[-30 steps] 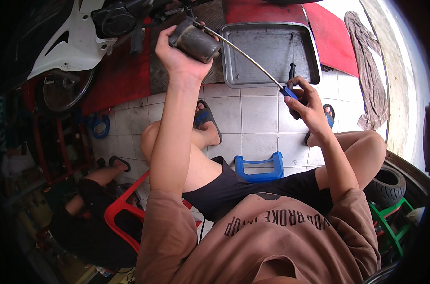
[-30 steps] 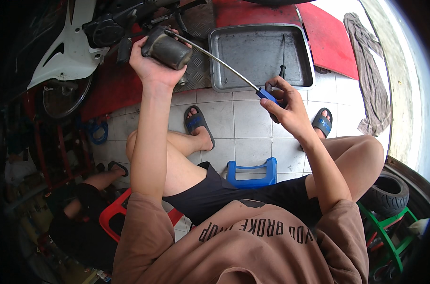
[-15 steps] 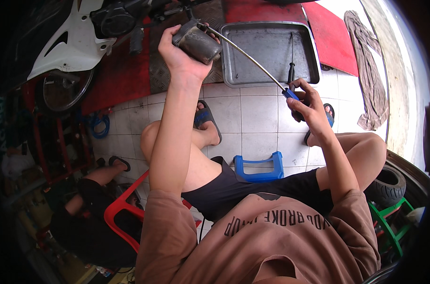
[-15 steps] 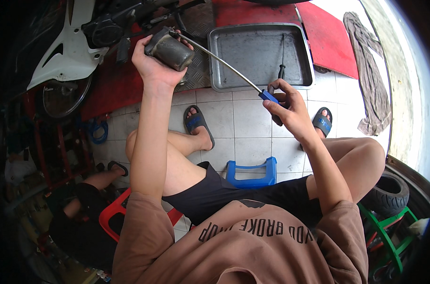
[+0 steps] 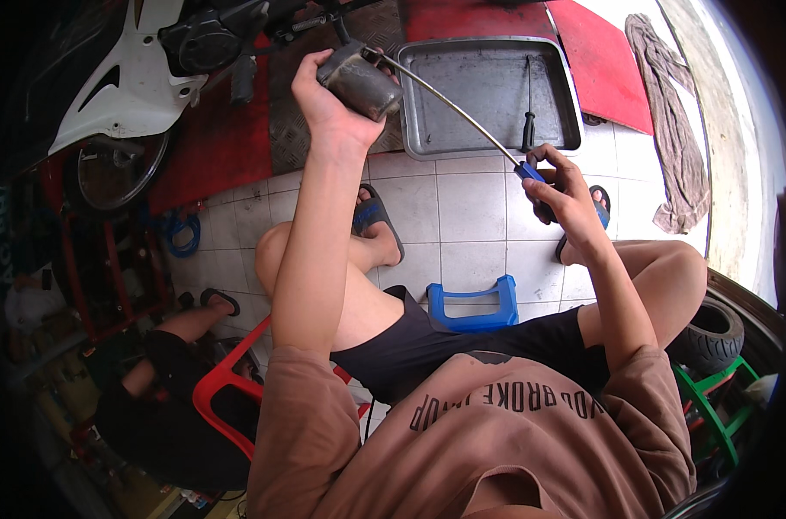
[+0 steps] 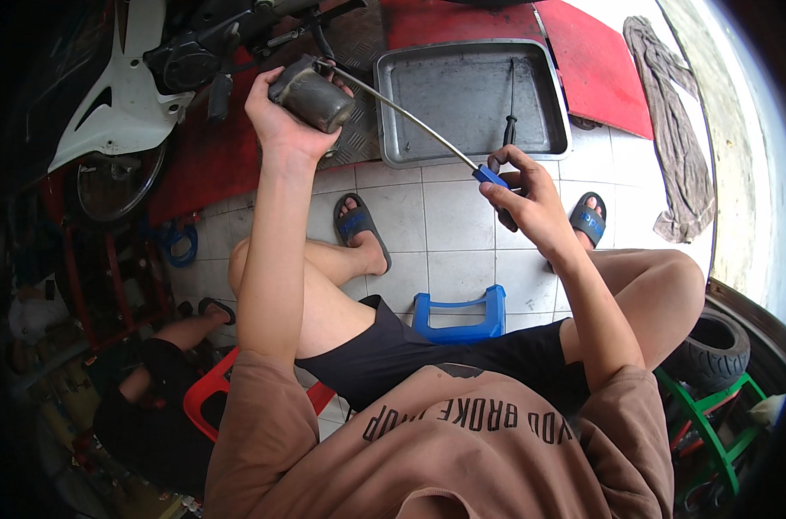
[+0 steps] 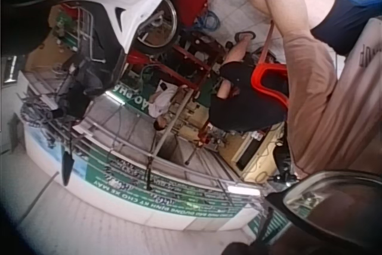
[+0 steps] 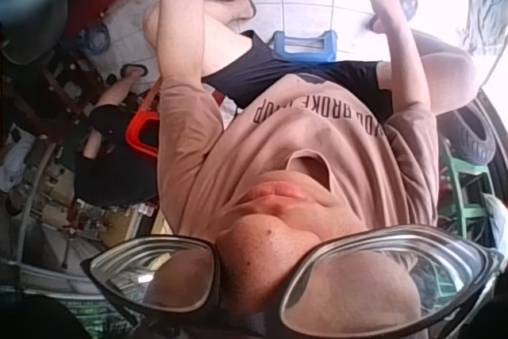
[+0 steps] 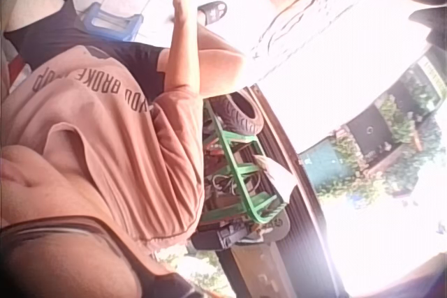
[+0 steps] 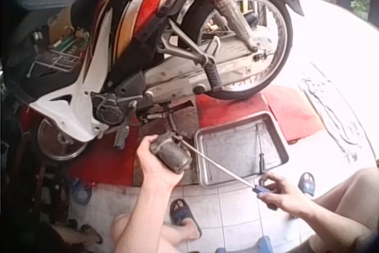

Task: The person cleans a starter motor with a brush and uses a screwdriver to check the internal parts over a metal tray.

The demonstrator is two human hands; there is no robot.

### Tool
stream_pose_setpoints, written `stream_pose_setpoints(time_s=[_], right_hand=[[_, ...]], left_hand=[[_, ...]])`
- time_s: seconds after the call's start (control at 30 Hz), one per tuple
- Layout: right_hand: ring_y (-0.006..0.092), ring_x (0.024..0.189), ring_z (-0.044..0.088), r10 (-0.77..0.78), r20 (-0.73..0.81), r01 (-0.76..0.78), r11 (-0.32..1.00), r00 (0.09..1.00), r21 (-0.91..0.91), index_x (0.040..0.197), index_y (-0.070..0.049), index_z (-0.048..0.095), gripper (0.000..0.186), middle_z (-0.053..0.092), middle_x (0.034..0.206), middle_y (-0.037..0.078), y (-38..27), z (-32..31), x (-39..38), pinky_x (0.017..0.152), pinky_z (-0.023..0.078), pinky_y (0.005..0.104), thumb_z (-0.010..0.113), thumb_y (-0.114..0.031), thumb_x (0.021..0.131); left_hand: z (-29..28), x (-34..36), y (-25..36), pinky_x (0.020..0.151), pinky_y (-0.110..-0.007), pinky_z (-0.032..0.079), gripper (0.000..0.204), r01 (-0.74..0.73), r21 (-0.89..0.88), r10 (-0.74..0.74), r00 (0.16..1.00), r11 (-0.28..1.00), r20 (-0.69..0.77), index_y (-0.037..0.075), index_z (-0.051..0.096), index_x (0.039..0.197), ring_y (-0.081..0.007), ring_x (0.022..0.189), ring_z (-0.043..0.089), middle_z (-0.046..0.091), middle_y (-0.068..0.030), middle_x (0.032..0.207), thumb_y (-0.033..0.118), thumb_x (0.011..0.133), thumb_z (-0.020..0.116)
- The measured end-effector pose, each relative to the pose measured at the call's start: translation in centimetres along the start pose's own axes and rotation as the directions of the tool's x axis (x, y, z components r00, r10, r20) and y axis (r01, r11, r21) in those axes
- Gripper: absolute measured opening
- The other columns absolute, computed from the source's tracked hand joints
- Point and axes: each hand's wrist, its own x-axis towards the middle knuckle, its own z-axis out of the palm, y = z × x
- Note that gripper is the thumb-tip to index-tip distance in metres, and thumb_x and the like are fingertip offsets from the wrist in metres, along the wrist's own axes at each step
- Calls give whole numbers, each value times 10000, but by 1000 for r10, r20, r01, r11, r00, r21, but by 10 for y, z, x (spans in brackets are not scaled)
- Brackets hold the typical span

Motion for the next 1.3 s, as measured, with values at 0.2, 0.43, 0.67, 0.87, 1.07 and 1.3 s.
stream_pose_setpoints(time_s=[0.2,0.43,0.67,0.87,1.07,1.3], right_hand=[[45,488,418,18,-9,-19,1000,1000,-4,1070,-51,514,270,537,680,23,2,-1,0,421,269,204,645,-151,856],[47,487,423,19,-22,-19,1000,1000,-5,1072,-56,521,266,539,672,20,5,-1,0,419,274,203,641,-157,857],[47,480,420,23,-17,-23,1000,1000,13,1065,-58,526,256,530,652,14,6,-3,0,418,274,204,642,-139,851],[46,477,420,30,-13,-29,999,999,12,1067,-57,526,262,529,649,12,5,-3,-1,419,275,203,646,-142,850],[46,480,422,28,-23,-28,1000,999,4,1072,-59,526,269,529,647,7,5,-4,-2,426,281,202,645,-156,852],[47,473,407,63,-54,-65,998,997,-27,1054,-52,531,245,519,633,2,2,-3,-1,425,267,214,630,-147,851]], left_hand=[[0,2,-3,728,-421,484,378,33,-24,-35,995,999,-90,8,595,957,-277,785,584,642,-165,874,326,766,524],[2,0,-4,723,-421,481,384,44,-1,-44,994,999,-98,4,589,960,-278,778,586,642,-163,864,331,773,517],[1,0,-5,731,-417,482,408,54,13,-53,995,998,-90,-4,584,992,-283,784,587,646,-170,896,335,779,507],[1,1,-6,745,-412,479,413,59,19,-57,994,998,-98,-1,579,1011,-287,822,588,643,-186,945,334,779,506],[3,0,-7,748,-419,473,394,55,2,-55,991,998,-120,18,567,1012,-289,880,598,635,-186,991,328,774,517],[0,1,-6,745,-425,474,376,30,28,-24,983,999,-180,42,570,998,-305,923,599,626,-211,1050,337,773,511]])
